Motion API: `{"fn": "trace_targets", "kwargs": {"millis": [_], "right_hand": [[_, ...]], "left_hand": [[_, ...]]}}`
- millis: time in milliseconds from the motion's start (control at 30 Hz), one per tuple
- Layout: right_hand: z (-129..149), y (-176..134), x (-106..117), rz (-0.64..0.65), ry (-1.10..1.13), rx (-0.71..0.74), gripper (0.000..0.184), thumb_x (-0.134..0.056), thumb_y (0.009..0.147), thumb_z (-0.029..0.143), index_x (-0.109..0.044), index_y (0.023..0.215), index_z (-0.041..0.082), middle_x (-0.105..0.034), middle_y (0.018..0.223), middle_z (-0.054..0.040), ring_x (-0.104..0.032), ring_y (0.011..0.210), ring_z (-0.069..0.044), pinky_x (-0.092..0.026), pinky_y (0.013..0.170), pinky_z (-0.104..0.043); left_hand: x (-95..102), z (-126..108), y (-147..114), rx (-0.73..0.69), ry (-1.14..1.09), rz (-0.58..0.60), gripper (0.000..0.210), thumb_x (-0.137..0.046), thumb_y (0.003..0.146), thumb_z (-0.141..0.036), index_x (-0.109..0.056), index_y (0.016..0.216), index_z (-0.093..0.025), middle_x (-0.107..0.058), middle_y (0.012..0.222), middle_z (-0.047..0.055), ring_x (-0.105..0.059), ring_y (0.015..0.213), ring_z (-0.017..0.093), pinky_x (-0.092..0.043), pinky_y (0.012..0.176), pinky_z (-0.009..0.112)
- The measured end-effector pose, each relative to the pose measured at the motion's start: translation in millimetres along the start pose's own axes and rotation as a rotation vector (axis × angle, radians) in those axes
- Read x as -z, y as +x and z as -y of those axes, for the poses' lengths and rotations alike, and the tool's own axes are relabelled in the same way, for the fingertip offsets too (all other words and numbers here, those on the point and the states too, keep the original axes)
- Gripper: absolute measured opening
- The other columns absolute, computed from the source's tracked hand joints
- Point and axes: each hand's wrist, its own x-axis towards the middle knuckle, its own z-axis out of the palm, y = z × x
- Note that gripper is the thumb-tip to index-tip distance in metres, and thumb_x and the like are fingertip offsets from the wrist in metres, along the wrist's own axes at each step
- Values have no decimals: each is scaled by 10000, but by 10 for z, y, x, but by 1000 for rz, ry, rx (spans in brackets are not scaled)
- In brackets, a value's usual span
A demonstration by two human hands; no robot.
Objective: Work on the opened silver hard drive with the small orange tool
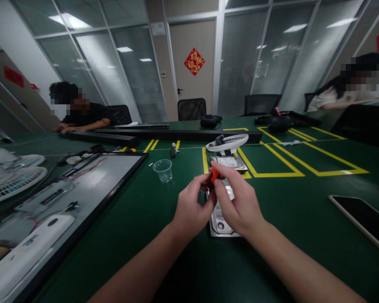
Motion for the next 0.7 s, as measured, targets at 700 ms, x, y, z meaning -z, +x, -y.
{"fn": "trace_targets", "kwargs": {"millis": [700], "right_hand": [[-16, 20, -1, -22, -50, -2, 390, -584, 1010, 190, -561, 1397, 231, -674, 1153, -87, -653, 1057, -222, -565, 942, -404]], "left_hand": [[9, 27, -3, 24, 20, -49, 347, -717, 849, -122, -587, 1157, -212, -702, 1011, 18, -691, 880, 157, -577, 805, 280]]}}
